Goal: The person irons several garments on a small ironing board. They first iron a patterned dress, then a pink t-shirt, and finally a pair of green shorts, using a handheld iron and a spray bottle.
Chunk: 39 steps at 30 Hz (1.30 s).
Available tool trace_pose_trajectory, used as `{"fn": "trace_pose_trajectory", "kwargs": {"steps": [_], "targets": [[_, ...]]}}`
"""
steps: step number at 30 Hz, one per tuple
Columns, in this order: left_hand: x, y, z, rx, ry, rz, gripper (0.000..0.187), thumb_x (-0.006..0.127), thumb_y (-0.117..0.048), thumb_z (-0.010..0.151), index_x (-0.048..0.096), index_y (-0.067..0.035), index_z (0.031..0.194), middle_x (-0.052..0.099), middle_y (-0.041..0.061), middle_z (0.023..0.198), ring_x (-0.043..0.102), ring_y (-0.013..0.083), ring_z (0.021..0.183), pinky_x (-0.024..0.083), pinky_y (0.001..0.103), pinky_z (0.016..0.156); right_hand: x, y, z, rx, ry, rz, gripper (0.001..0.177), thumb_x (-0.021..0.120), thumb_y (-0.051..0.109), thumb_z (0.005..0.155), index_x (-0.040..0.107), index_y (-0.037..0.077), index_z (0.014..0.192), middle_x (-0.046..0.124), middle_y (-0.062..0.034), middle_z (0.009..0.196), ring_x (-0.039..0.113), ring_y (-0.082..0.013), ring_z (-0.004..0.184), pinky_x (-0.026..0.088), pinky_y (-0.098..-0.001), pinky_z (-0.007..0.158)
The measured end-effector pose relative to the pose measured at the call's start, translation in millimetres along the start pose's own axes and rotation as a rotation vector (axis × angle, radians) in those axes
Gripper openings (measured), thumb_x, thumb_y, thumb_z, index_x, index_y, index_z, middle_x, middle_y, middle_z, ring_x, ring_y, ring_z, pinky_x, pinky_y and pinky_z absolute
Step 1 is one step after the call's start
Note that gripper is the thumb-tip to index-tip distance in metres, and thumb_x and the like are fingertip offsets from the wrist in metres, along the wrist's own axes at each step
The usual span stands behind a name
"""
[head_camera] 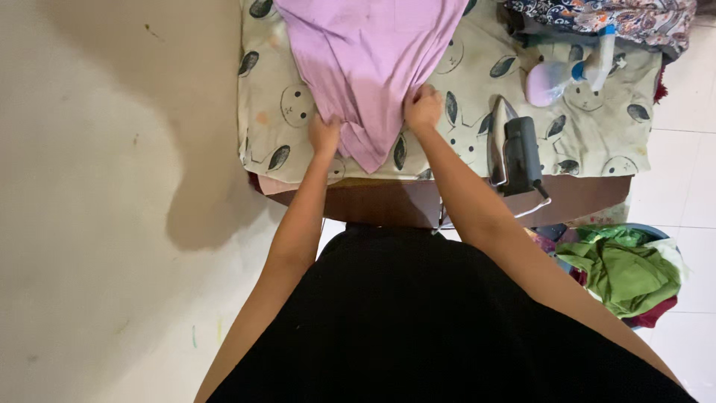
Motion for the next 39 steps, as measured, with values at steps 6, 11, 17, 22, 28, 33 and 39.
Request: {"fn": "trace_pose_trajectory", "kwargs": {"steps": [6, 11, 17, 22, 28, 33, 39], "targets": [[-72, -17, -6, -0.229, -0.038, -0.374, 0.047, 0.055, -0.025, 0.102, 0.052, 0.003, 0.139, 0.063, 0.017, 0.109, 0.063, 0.0316, 0.097, 0.051, 0.053, 0.089, -62, -9, 3, 0.610, 0.140, 0.971, 0.033, 0.062, 0.029, 0.095, 0.052, 0.008, 0.119, 0.069, -0.0152, 0.109, 0.065, -0.0270, 0.091, 0.056, -0.0430, 0.077], [-118, -30, -21, -0.461, 0.047, -0.416, 0.063, 0.054, -0.026, 0.099, 0.042, 0.002, 0.154, 0.061, 0.028, 0.094, 0.054, 0.0389, 0.077, 0.047, 0.063, 0.080, -138, -10, -19, 0.714, 0.546, 0.410, 0.054, 0.070, 0.046, 0.103, 0.061, 0.000, 0.130, 0.065, -0.0093, 0.112, 0.062, -0.0210, 0.093, 0.051, -0.0373, 0.081], [-82, 10, -34, -0.327, 0.254, -0.473, 0.059, 0.064, -0.037, 0.103, 0.053, 0.008, 0.141, 0.066, 0.010, 0.127, 0.062, 0.0231, 0.116, 0.047, 0.041, 0.100, -138, -47, -40, 0.556, 0.641, 0.853, 0.042, 0.073, 0.021, 0.095, 0.064, -0.001, 0.129, 0.070, -0.0117, 0.108, 0.065, -0.0212, 0.089, 0.054, -0.0354, 0.078], [-94, -12, -30, -0.316, 0.159, -0.278, 0.041, 0.059, -0.029, 0.096, 0.064, 0.003, 0.123, 0.070, 0.023, 0.118, 0.067, 0.0357, 0.111, 0.051, 0.044, 0.097, -119, -84, -45, 0.380, 0.242, 0.618, 0.030, 0.067, 0.017, 0.095, 0.062, -0.002, 0.118, 0.073, -0.0140, 0.101, 0.076, -0.0257, 0.087, 0.064, -0.0382, 0.080], [-102, 16, -39, -0.166, 0.068, 0.482, 0.039, 0.062, -0.021, 0.089, 0.064, 0.004, 0.118, 0.069, 0.029, 0.113, 0.066, 0.0444, 0.108, 0.051, 0.051, 0.093, -126, -78, -78, 0.143, 0.077, -0.176, 0.029, 0.075, 0.025, 0.090, 0.066, 0.009, 0.111, 0.071, -0.0241, 0.093, 0.070, -0.0437, 0.091, 0.056, -0.0514, 0.079], [-114, 3, -57, -0.248, 0.037, 0.482, 0.067, 0.064, -0.016, 0.084, 0.037, 0.010, 0.139, 0.065, 0.031, 0.116, 0.065, 0.0463, 0.105, 0.052, 0.053, 0.087, -148, -62, -90, 0.147, 0.090, -0.288, 0.033, 0.069, 0.016, 0.090, 0.059, 0.007, 0.120, 0.068, -0.0253, 0.110, 0.068, -0.0450, 0.097, 0.055, -0.0542, 0.080], [-84, -56, -82, 0.030, -0.016, 0.656, 0.027, 0.056, -0.009, 0.100, 0.061, -0.003, 0.126, 0.064, 0.020, 0.135, 0.057, 0.0408, 0.132, 0.043, 0.050, 0.115, -192, -55, -91, -0.039, -0.150, -0.615, 0.049, 0.065, 0.004, 0.086, 0.053, 0.012, 0.134, 0.054, -0.0169, 0.132, 0.053, -0.0359, 0.123, 0.044, -0.0459, 0.101]]}}
Point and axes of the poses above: each hand's wrist, its own z-axis towards the middle knuckle, its own x-axis out of the palm, y = z × x, the point moved 1 cm from there along z, towards the middle knuckle
